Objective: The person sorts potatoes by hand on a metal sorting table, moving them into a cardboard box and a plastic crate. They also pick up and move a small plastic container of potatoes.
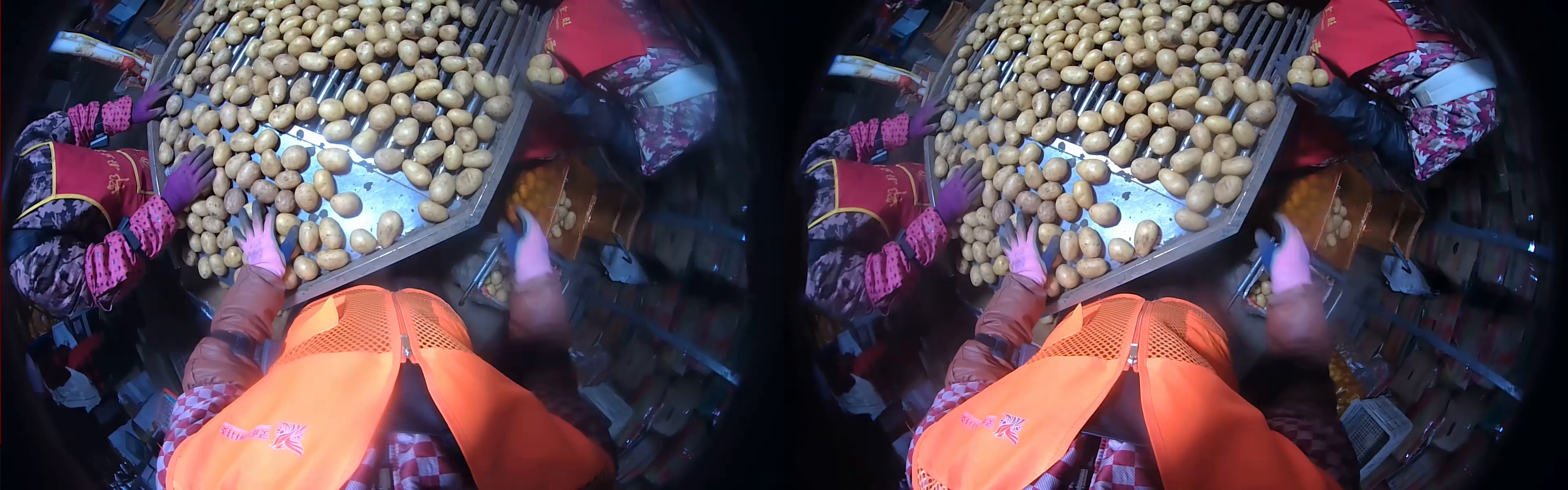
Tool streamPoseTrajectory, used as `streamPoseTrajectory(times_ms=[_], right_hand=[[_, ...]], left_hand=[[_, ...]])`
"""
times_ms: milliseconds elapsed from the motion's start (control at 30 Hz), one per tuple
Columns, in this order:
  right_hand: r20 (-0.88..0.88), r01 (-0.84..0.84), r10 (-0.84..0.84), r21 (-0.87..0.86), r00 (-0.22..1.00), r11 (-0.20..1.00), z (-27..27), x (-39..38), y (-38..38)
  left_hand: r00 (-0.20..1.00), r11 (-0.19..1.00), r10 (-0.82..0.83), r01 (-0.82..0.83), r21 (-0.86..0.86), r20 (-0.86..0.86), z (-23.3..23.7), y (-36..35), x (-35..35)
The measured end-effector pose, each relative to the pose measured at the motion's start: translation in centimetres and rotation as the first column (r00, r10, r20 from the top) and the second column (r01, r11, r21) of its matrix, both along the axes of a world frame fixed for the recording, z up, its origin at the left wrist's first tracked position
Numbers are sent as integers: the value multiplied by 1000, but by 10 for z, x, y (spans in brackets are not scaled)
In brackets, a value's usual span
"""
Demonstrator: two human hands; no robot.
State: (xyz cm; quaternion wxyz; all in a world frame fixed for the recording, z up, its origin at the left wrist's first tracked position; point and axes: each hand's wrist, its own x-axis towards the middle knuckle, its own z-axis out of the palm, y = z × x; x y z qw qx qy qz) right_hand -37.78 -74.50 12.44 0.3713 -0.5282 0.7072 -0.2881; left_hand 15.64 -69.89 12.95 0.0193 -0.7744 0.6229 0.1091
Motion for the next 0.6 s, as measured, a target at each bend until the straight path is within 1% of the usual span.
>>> streamPoseTrajectory(times_ms=[33, 100, 133, 167, 200, 233, 267, 300, 333, 367, 400, 433, 467, 500, 567, 600], right_hand=[[291, 86, -58, -83, 955, 993, 15, 46, -38], [66, -63, 56, 119, 996, 991, 42, 99, -93], [-251, -215, 214, 22, 944, 976, 37, 122, -119], [-553, -381, 306, -23, 775, 924, 32, 140, -133], [-549, -390, 314, -25, 775, 920, 27, 155, -131], [-647, -400, 328, 39, 688, 916, 19, 170, -129], [-734, -403, 341, 101, 587, 910, 12, 180, -129], [-737, -423, 352, 99, 577, 901, 8, 178, -126], [-595, -467, 385, 18, 706, 884, 3, 168, -122], [-427, -493, 421, -68, 800, 868, 0, 159, -121], [-66, -398, 394, -68, 917, 915, -5, 154, -122], [405, -209, 72, 305, 911, 929, 20, 150, -135], [535, -140, 6, 210, 845, 968, 21, 144, -140], [661, -53, -43, 124, 749, 991, 23, 135, -147], [528, -181, 226, -136, 819, 974, -8, 104, -179], [593, -23, -260, 426, 762, 904, 62, 124, -195]], left_hand=[[1000, 999, 13, -12, 44, -15, 4, -1, -1], [1000, 999, 19, -19, 28, -13, -6, -1, 1], [1000, 1000, 22, -22, 18, -16, -9, 0, 3], [1000, 999, 29, -29, 18, -8, -5, 1, 2], [999, 999, 32, -32, 33, -5, 0, 0, -2], [999, 998, 39, -39, 44, -3, 3, 0, -2], [999, 998, 38, -39, 46, 12, -6, 2, 1], [998, 997, 61, -61, 42, 9, -7, 4, 1], [997, 997, 72, -72, 25, 4, -8, 6, -1], [997, 997, 83, -83, 5, 1, -9, 7, -2], [996, 996, 92, -92, 4, -11, -9, 8, -2], [993, 993, 115, -115, 0, -16, -9, 9, -4], [993, 993, 117, -117, -10, -8, -9, 9, -5], [993, 993, 115, -115, -24, 3, -9, 7, -7], [991, 991, 131, -131, -14, 4, -10, 6, -8], [991, 991, 134, -134, -7, 1, -14, 8, -6]])
